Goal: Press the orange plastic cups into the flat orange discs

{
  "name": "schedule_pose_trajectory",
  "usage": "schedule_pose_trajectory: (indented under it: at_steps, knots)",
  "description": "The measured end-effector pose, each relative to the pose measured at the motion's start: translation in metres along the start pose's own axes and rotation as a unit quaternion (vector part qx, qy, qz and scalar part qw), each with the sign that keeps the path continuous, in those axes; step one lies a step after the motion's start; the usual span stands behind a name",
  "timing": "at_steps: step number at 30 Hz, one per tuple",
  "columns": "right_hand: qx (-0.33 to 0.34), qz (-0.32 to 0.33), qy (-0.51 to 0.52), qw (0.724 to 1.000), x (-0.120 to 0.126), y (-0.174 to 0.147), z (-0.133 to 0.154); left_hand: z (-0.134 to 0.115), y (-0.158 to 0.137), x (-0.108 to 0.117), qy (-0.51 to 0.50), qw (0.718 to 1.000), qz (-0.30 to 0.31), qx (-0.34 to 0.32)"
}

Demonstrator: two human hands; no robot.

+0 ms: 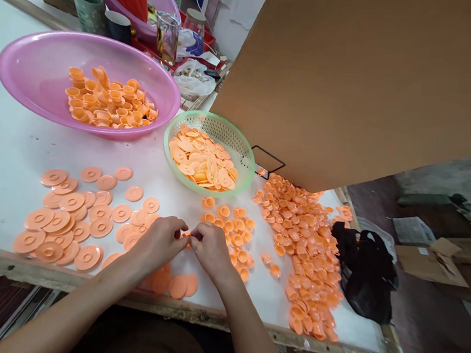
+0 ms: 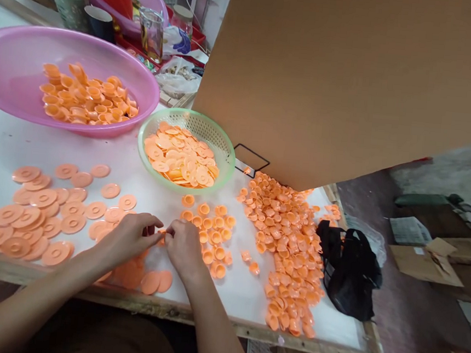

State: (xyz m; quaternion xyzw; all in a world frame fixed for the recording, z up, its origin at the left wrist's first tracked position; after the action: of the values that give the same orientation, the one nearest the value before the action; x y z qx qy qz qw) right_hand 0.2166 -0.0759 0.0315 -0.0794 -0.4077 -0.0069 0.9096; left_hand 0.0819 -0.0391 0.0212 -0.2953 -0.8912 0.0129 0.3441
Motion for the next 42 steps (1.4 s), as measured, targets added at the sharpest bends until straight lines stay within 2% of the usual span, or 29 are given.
schedule_pose_trajectory:
  at_steps: [2, 4, 8, 12, 16, 19, 22, 26, 29, 33, 36, 42]
  knots:
    - [0.0, 0.005, -0.012, 1.0, 0.0, 0.0, 0.001, -0.002, 0.003, -0.006, -0.011, 0.998, 0.017, 0.054]
    - [0.008, 0.009, -0.033, 0.999, 0.0, -0.002, 0.003, -0.001, 0.004, -0.012, -0.025, 0.997, 0.024, 0.07]
    - [0.011, 0.009, -0.108, 0.994, -0.006, -0.008, 0.01, 0.005, -0.003, -0.022, -0.072, 0.996, 0.013, 0.054]
    - [0.004, -0.012, -0.202, 0.979, -0.018, -0.013, 0.018, 0.008, -0.01, -0.025, -0.071, 0.997, -0.009, 0.034]
    - [0.016, -0.04, -0.226, 0.973, -0.022, -0.016, 0.019, 0.005, -0.011, -0.025, -0.071, 0.997, 0.006, 0.024]
    - [0.019, -0.062, -0.19, 0.98, -0.015, -0.02, 0.014, 0.005, -0.008, -0.019, -0.056, 0.998, -0.017, 0.012]
    - [0.039, -0.131, -0.095, 0.986, -0.006, -0.032, 0.013, 0.006, -0.01, -0.008, -0.07, 0.994, -0.074, 0.025]
    - [0.076, -0.247, 0.039, 0.965, 0.002, -0.059, 0.018, -0.006, -0.025, -0.008, -0.232, 0.972, -0.027, -0.006]
    - [0.073, -0.279, 0.108, 0.951, 0.005, -0.075, 0.021, -0.02, -0.04, -0.009, -0.283, 0.957, -0.05, -0.038]
    - [0.08, -0.294, 0.151, 0.94, 0.013, -0.087, 0.021, -0.041, -0.056, -0.015, -0.224, 0.964, -0.09, -0.115]
    - [0.079, -0.338, 0.142, 0.927, 0.018, -0.096, 0.019, -0.054, -0.065, -0.019, -0.151, 0.965, -0.135, -0.165]
    - [0.077, -0.403, 0.127, 0.903, 0.016, -0.109, 0.016, -0.076, -0.077, -0.021, -0.057, 0.943, -0.222, -0.242]
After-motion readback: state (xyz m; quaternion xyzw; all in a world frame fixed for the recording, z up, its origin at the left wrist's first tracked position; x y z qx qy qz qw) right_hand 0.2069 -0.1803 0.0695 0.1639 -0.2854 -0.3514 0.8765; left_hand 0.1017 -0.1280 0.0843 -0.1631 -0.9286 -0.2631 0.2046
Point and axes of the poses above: each hand's wrist, its own y-axis towards the middle knuckle, its own x-axis out of the back of the hand, z = x × y, the point moved 4 cm from there along y, towards the middle knuckle, and after that the axes turned 3 degrees about y, right-handed, at the moved point
